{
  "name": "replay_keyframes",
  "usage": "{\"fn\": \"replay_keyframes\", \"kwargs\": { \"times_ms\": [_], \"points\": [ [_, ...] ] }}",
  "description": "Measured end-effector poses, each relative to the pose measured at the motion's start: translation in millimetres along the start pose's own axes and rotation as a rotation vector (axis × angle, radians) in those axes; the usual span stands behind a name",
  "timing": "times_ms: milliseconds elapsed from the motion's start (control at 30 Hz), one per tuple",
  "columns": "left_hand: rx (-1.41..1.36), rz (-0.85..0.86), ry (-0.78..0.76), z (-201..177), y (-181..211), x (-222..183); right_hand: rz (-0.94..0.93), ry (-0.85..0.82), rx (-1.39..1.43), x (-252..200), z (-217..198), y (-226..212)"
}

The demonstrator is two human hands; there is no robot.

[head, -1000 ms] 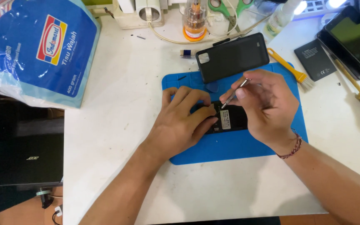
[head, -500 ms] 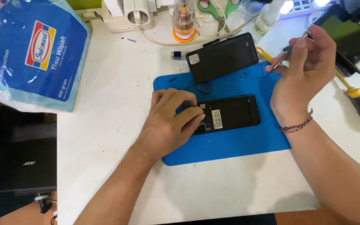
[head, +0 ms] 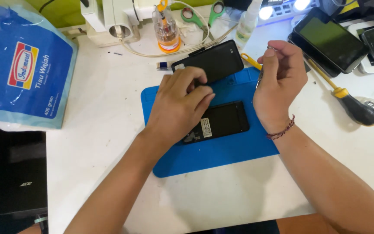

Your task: Repairing a smartphone by unscrewing internal components and disassembling the chassis

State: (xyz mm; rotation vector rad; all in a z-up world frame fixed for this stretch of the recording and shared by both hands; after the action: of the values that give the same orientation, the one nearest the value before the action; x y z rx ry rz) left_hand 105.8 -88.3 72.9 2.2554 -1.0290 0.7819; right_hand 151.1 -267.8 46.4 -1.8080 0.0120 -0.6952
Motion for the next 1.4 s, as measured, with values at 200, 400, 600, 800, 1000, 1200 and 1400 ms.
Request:
{"fn": "replay_keyframes", "kwargs": {
  "times_ms": [200,400,600,800,1000,1200,1400],
  "points": [
    [0.234,0.181,-0.011,35,4,27,-0.012,0.015,0.051,0,-1,2],
    [0.393,0.181,-0.121,59,-3,28,0.022,0.015,0.049,0,-1,4],
    [0.364,0.138,-0.074,54,-6,25,0.029,0.001,0.028,1,0,6],
    [0.177,0.066,0.029,12,-2,20,-0.005,-0.026,0.072,-1,1,4],
    [0.06,-0.07,0.027,-41,-16,-27,0.077,-0.119,0.239,-4,8,10],
    [-0.189,-0.229,0.008,-54,-27,-59,0.179,-0.172,0.328,-1,10,20],
    [-0.039,-0.173,-0.232,-33,-21,-65,0.244,-0.223,0.371,0,14,30]
  ]
}}
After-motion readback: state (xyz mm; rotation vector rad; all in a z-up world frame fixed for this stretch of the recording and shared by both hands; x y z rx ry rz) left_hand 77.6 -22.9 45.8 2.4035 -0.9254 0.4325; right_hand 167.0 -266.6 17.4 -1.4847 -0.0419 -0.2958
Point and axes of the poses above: each hand's wrist, its own x-axis towards the middle knuckle, its own z-axis out of the palm, y = z × x, the point moved 9 cm from there along x, towards the middle knuckle, and after that the axes turned 10 degrees about z, right-handed, at the moved point
